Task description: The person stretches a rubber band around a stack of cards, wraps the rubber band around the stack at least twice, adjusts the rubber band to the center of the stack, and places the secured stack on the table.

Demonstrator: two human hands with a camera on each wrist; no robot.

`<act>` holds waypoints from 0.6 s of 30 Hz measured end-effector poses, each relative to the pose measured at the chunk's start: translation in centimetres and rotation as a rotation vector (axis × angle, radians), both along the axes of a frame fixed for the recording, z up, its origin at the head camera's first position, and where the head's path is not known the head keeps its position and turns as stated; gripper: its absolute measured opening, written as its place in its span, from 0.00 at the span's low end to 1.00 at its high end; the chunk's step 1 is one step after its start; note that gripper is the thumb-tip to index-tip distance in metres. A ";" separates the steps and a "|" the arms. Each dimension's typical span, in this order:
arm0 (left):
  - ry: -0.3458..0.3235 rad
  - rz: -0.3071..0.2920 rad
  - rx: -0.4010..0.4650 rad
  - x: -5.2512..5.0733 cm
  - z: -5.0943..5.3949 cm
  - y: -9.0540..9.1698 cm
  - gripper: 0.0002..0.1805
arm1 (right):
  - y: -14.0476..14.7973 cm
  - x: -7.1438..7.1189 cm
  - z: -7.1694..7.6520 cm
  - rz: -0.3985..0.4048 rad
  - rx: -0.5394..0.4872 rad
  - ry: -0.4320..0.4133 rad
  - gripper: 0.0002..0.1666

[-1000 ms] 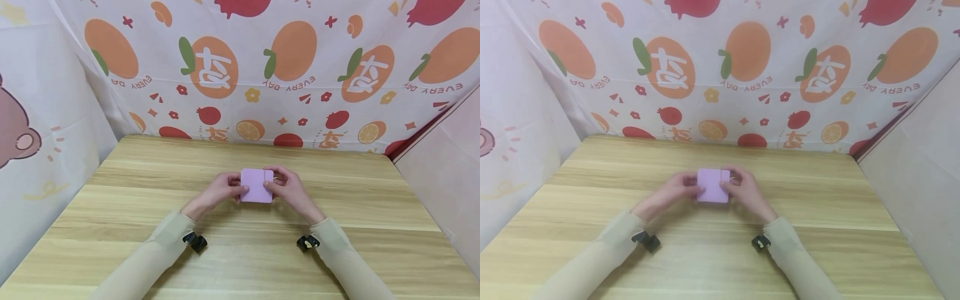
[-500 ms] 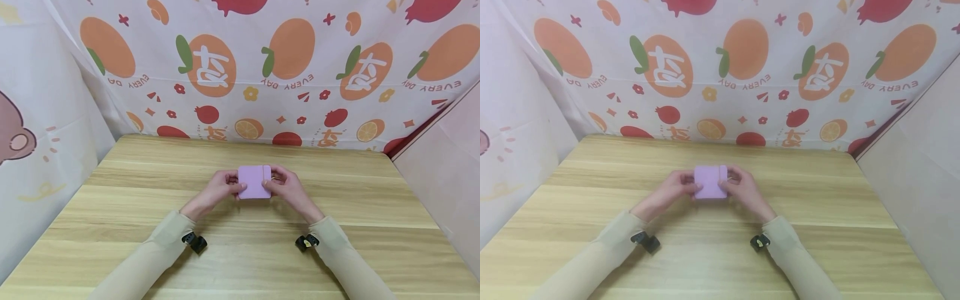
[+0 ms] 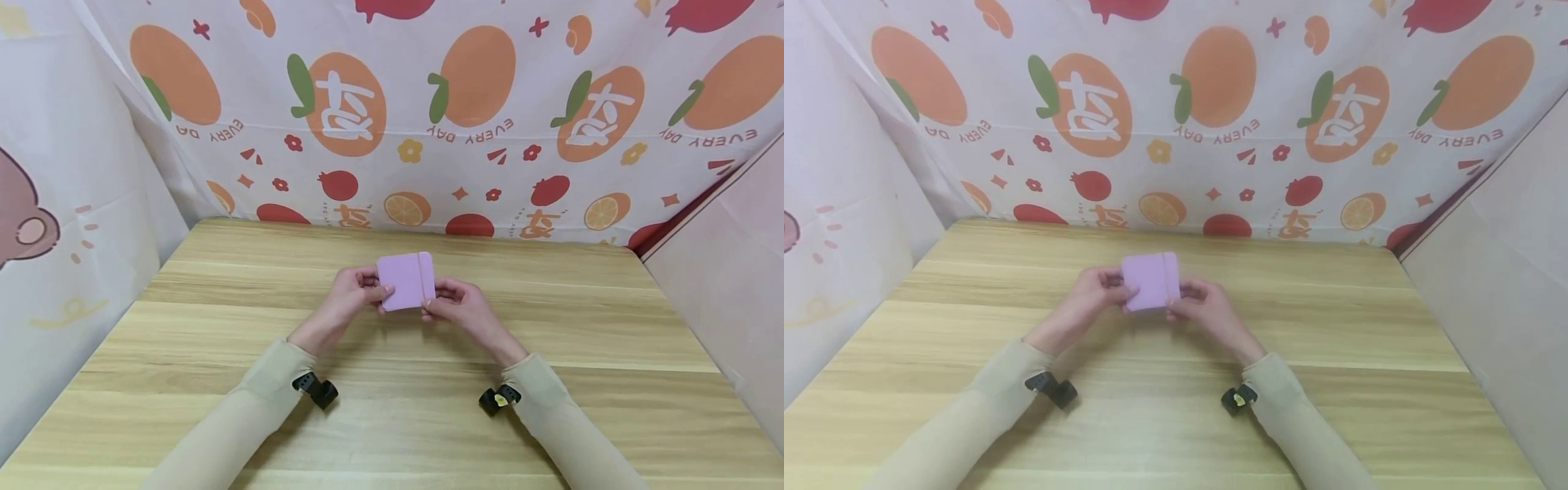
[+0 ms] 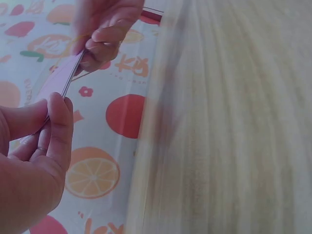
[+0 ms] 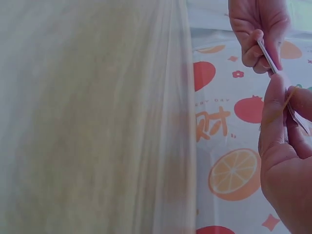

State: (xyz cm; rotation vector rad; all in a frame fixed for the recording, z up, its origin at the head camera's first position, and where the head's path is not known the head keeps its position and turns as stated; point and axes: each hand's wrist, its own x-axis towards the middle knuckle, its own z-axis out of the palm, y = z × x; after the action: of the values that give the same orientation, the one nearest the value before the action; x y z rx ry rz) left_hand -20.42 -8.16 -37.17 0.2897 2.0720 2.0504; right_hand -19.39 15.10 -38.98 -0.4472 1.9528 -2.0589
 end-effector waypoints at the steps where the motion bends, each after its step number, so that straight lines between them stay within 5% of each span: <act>1: -0.008 0.011 0.002 0.0 0.1 -0.1 0.08 | 0.0 0.0 0.0 0.000 -0.005 -0.009 0.18; 12: -0.069 0.144 0.132 0.0 1.2 0.0 0.04 | -0.2 0.3 -0.4 0.043 0.043 -0.052 0.20; 18: -0.116 0.187 0.292 -0.1 1.3 -0.2 0.09 | -0.3 0.8 -0.3 0.131 0.074 -0.081 0.19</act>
State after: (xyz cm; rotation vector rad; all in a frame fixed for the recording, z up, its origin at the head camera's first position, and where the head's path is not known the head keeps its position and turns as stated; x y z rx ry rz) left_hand -20.56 -8.36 -35.85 0.0204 1.7913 2.4192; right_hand -18.58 14.82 -39.24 -0.4554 1.8933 -1.8889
